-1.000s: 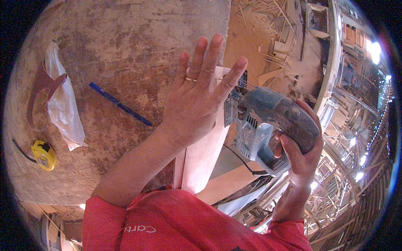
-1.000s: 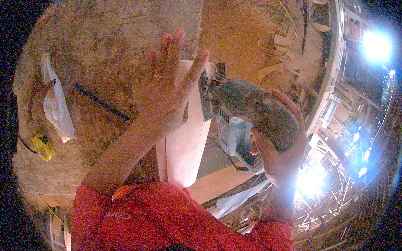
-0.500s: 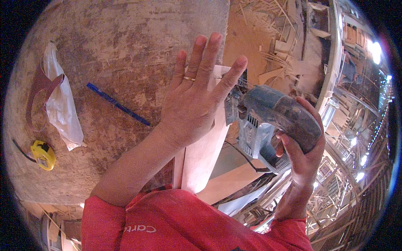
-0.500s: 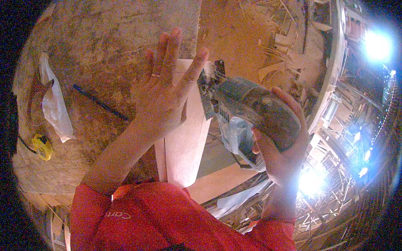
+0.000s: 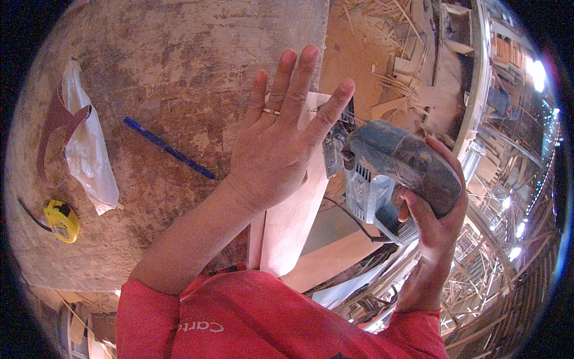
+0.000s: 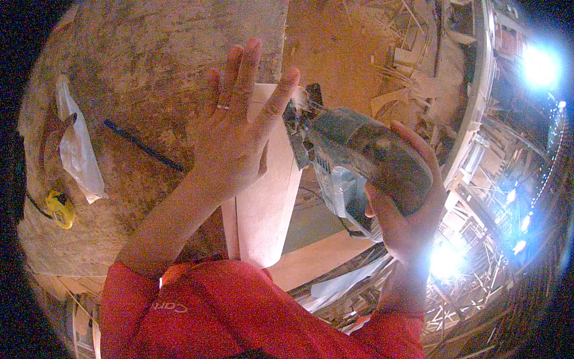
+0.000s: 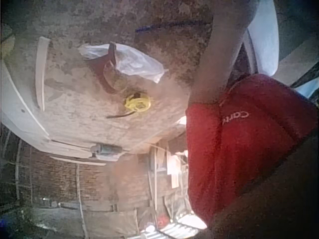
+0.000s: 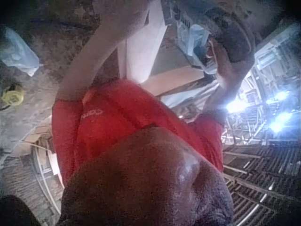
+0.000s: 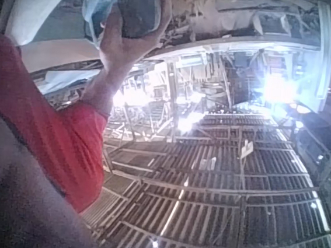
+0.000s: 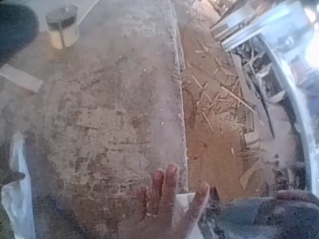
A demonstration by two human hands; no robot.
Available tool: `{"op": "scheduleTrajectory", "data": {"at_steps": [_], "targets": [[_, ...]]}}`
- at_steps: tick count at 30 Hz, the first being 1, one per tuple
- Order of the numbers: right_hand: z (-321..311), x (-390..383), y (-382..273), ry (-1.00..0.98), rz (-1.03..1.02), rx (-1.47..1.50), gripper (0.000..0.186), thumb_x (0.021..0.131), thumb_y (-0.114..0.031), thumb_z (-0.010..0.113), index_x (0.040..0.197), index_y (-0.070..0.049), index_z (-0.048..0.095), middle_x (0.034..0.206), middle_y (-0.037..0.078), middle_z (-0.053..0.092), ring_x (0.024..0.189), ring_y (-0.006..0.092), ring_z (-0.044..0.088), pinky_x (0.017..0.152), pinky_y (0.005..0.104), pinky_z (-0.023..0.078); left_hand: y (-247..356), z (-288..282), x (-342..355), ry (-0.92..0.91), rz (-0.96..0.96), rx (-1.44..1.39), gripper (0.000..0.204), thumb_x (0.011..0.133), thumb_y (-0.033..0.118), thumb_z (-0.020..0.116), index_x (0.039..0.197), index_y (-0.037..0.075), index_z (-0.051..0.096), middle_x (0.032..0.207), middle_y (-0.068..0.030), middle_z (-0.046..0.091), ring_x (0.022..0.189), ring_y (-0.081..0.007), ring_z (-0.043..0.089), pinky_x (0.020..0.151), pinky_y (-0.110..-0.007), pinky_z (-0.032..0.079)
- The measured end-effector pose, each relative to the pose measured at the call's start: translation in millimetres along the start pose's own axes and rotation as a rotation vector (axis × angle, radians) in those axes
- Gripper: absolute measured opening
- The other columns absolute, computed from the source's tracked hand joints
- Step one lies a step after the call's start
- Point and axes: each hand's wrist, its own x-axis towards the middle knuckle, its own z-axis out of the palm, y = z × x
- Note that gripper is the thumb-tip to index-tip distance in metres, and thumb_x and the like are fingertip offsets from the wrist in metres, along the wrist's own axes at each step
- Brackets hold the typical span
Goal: The person uses a jigsaw to cut a rectangular shape out of a light-colored board. They guide the tool along a marked line, completing the cut and lifting the finished piece from the workbench.
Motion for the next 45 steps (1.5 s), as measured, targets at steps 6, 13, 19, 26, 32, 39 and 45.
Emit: {"op": "scheduleTrajectory", "data": {"at_steps": [6, 13, 19, 26, 32, 39, 45], "targets": [[-7.0, 3.7, 1.0, -0.001, 0.006, -0.010, 0.082, 0.083, -0.018, 0.091, 0.157, -0.006, 0.057, 0.132, 0.012, 0.075, 0.097, 0.0170, 0.075, 0.072, 0.0275, 0.062, 3.7, -2.3, 4.9, -0.012, -0.009, 0.002, 0.129, 0.068, 0.002, 0.085, 0.179, 0.029, 0.025, 0.184, -0.0295, 0.010, 0.169, -0.0519, 0.018, 0.131, -0.069, 0.024], [-6.3, 7.9, -1.4, 0.021, -0.009, -0.057, 0.080, 0.083, -0.013, 0.087, 0.157, -0.006, 0.057, 0.136, 0.013, 0.074, 0.098, 0.0183, 0.076, 0.075, 0.0288, 0.065, 6.6, -5.2, 10.1, -0.046, -0.041, -0.034, 0.112, 0.082, 0.003, 0.074, 0.179, 0.033, 0.026, 0.185, -0.0258, 0.008, 0.171, -0.0459, 0.011, 0.134, -0.065, 0.014], [-6.3, 16.4, -5.3, 0.013, -0.009, -0.012, 0.077, 0.083, -0.012, 0.087, 0.155, -0.008, 0.059, 0.134, 0.010, 0.074, 0.090, 0.0151, 0.074, 0.063, 0.0262, 0.062, 2.6, -0.8, 17.4, 0.002, -0.017, -0.028, 0.110, 0.084, 0.004, 0.073, 0.179, 0.032, 0.025, 0.186, -0.0246, 0.007, 0.173, -0.0438, 0.008, 0.136, -0.063, 0.010], [-7.4, 37.8, -12.5, -0.041, -0.086, 0.000, 0.073, 0.085, -0.002, 0.080, 0.155, -0.005, 0.059, 0.110, 0.006, 0.074, 0.076, 0.0092, 0.066, 0.056, 0.0246, 0.052, -3.3, 4.4, 37.5, 0.001, 0.031, 0.076, 0.113, 0.085, 0.011, 0.078, 0.180, 0.024, 0.019, 0.184, -0.0284, 0.012, 0.170, -0.0493, 0.013, 0.135, -0.066, 0.014], [-17.2, 61.6, -2.9, -0.068, -0.123, 0.051, 0.069, 0.088, 0.001, 0.077, 0.154, -0.004, 0.058, 0.108, 0.006, 0.074, 0.073, 0.0103, 0.065, 0.057, 0.0277, 0.054, -8.5, 19.7, 60.4, -0.020, 0.029, 0.189, 0.109, 0.087, 0.015, 0.076, 0.179, 0.013, 0.017, 0.181, -0.0298, 0.018, 0.168, -0.0523, 0.018, 0.133, -0.070, 0.018], [-15.6, 69.0, -1.7, -0.154, -0.175, 0.043, 0.063, 0.090, 0.000, 0.075, 0.150, -0.001, 0.058, 0.112, 0.010, 0.075, 0.076, 0.0139, 0.070, 0.058, 0.0307, 0.060, -17.5, 18.8, 58.7, -0.060, 0.045, 0.252, 0.104, 0.088, 0.019, 0.072, 0.178, 0.012, 0.020, 0.181, -0.0313, 0.018, 0.168, -0.0526, 0.017, 0.133, -0.071, 0.016], [-16.9, 74.2, 10.2, -0.104, -0.265, 0.022, 0.061, 0.089, -0.004, 0.075, 0.148, -0.001, 0.060, 0.113, 0.014, 0.077, 0.072, 0.0182, 0.073, 0.058, 0.0326, 0.062, -12.4, 19.4, 61.0, -0.068, 0.026, 0.333, 0.103, 0.087, 0.018, 0.075, 0.177, 0.012, 0.025, 0.181, -0.0319, 0.016, 0.168, -0.0541, 0.013, 0.133, -0.073, 0.011]]}}
